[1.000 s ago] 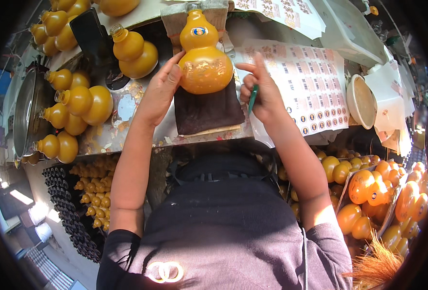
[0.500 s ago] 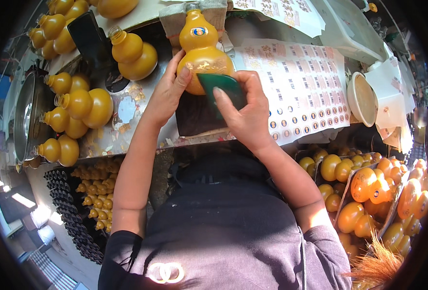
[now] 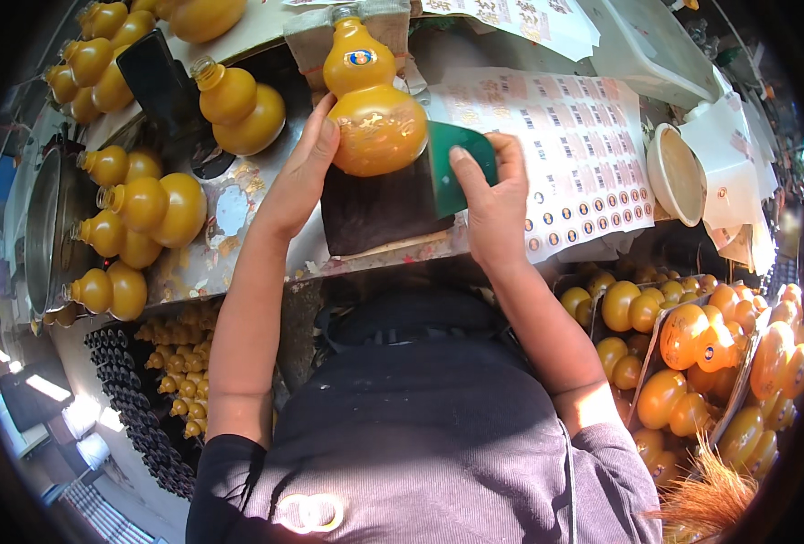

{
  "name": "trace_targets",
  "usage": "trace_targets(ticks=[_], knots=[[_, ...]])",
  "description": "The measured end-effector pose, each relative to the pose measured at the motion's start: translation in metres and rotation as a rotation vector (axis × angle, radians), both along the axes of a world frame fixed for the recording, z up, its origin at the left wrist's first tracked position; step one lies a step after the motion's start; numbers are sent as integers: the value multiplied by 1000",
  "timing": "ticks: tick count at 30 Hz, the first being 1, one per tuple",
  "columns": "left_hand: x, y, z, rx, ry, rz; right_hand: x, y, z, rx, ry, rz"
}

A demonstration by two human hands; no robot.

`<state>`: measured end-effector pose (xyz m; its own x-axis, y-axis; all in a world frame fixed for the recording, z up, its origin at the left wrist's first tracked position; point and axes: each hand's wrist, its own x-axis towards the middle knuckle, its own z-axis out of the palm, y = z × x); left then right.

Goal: The person picks up dried gourds, applies stickers to their surfaces, and rubs them with a green pad. The person handles the gourds one at a time, placing them back on the table after labeling.

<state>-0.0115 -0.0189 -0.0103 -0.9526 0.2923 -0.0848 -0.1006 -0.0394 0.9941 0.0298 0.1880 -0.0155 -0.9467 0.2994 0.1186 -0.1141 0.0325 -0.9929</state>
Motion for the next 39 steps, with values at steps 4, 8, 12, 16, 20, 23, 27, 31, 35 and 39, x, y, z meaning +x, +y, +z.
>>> trace_targets(ticks=[4, 8, 12, 16, 20, 23, 27, 31, 35, 39], knots=[[-4, -2, 1, 18, 0, -15, -4, -6, 6, 630, 722, -62], [-5, -3, -3, 26, 6, -11, 3, -21, 3, 919, 850, 138], [-4, -5, -1, 62, -33, -31, 8, -31, 1, 1022, 871, 204], [-5, -8, -3, 35, -28, -10, 14, -34, 17, 982, 798, 261], [-3, -6, 1, 53, 19, 87, 20, -18, 43, 279, 188, 360], [-3, -2, 0, 84, 87, 116, -16, 18, 50, -83, -257, 406], [-6, 3, 3, 25, 31, 87, -51, 12, 42, 163, -363, 432], [-10, 3, 4, 34, -34, 57, -71, 8, 21, 29, -386, 639], [-9, 2, 2, 57, -77, 37, -69, 7, 24, -88, -427, 670], [-7, 3, 1, 85, -86, 37, -67, 9, 23, -151, -503, 644]])
